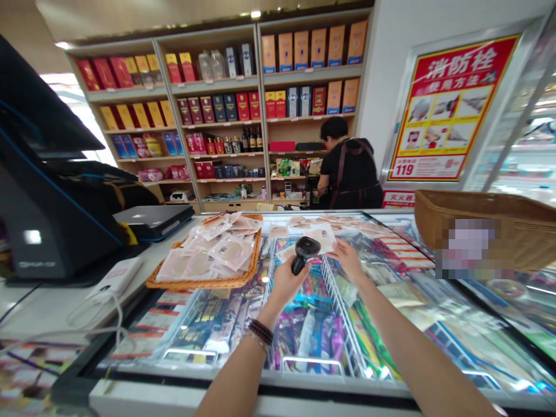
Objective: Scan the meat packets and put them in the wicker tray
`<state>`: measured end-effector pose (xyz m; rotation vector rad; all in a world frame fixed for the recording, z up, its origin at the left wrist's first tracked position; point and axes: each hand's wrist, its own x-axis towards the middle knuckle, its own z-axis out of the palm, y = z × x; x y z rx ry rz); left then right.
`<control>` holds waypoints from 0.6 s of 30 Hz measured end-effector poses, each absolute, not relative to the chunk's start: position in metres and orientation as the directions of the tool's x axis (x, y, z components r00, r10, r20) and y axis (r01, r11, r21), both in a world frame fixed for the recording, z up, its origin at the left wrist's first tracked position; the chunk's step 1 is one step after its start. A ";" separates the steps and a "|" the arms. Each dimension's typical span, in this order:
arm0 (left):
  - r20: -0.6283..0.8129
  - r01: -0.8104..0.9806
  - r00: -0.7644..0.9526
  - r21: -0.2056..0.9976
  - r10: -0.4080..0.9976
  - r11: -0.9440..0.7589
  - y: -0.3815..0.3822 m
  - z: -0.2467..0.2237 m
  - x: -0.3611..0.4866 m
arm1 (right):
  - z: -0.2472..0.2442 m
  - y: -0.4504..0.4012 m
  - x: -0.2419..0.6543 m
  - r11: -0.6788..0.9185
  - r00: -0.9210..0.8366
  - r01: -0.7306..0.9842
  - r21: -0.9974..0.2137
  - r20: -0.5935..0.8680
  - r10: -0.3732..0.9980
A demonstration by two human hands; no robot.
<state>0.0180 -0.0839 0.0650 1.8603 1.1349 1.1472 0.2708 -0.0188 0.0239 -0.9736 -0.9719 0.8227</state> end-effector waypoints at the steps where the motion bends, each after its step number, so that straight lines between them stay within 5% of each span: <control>1: 0.337 0.313 0.235 0.862 0.912 -0.399 -0.084 0.065 0.018 | 0.024 -0.020 0.270 0.343 0.342 -0.126 -0.931 0.284 0.896; 18: 0.320 0.280 0.199 0.887 0.926 -0.367 -0.089 0.072 0.018 | 0.028 -0.022 0.266 0.338 0.375 -0.121 -0.933 0.272 0.886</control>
